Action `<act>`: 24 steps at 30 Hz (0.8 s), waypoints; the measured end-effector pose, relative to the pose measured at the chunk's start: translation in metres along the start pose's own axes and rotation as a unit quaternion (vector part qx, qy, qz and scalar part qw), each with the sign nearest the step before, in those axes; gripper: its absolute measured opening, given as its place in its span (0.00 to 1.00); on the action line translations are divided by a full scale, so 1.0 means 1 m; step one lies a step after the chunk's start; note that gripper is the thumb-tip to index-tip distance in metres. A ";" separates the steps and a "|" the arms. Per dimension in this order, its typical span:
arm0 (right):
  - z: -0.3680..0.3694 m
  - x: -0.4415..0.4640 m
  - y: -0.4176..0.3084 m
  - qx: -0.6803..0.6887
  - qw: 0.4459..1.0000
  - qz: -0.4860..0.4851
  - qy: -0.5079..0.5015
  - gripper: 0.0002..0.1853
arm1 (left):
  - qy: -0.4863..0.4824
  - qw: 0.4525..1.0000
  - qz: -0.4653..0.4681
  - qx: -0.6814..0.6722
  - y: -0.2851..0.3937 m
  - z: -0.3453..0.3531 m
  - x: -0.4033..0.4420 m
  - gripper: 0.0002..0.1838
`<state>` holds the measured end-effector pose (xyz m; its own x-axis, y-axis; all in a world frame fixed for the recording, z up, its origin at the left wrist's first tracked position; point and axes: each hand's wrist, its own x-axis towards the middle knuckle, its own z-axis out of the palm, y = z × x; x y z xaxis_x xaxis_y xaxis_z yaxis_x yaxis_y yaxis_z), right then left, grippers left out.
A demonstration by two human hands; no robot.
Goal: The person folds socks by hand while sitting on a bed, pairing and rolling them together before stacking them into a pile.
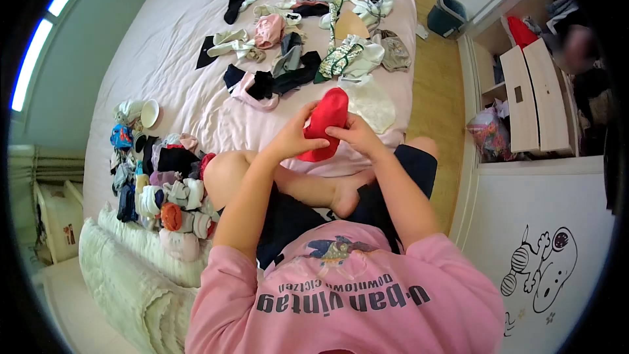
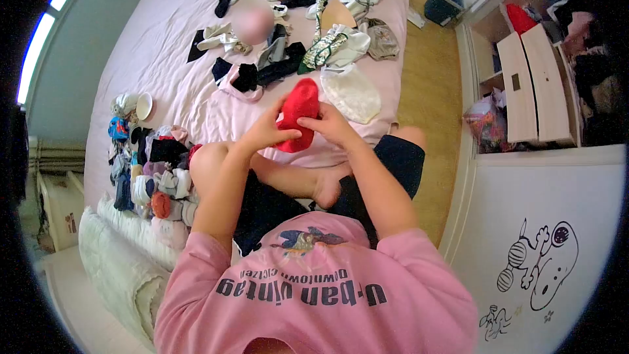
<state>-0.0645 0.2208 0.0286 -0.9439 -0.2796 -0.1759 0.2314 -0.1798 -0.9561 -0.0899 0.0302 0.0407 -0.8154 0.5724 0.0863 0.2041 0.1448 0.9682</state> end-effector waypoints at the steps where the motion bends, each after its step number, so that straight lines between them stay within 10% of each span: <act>1: 0.005 0.001 -0.024 -0.029 0.998 0.008 -0.060 0.16 | -0.030 0.994 -0.035 -0.101 0.009 -0.005 0.001 0.35; 5: 0.012 0.009 -0.079 -0.091 0.989 -0.080 -0.084 0.13 | -0.112 0.957 -0.116 -0.240 0.015 -0.009 -0.005 0.21; 10: 0.022 0.005 -0.092 -0.278 0.925 -0.254 0.040 0.10 | 0.006 0.856 -0.226 -0.465 0.035 0.020 -0.015 0.19; 18: 0.024 -0.026 -0.084 -0.557 0.692 -0.458 -0.040 0.09 | 0.063 0.810 -0.147 -0.564 0.045 0.017 -0.029 0.23; 21: 0.030 -0.034 -0.088 -0.526 0.722 -0.446 -0.057 0.10 | 0.078 0.851 -0.154 -0.495 0.050 0.018 -0.033 0.19; 24: 0.029 -0.034 -0.091 -0.298 0.907 -0.292 -0.051 0.09 | 0.103 0.870 -0.128 -0.465 0.055 0.020 -0.033 0.17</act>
<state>-0.0461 0.2195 0.1279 -0.8310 -0.3913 0.3955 -0.4985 0.2080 -0.8416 -0.0410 0.0350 0.0863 -0.8688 0.4468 -0.2135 -0.4474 -0.5237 0.7250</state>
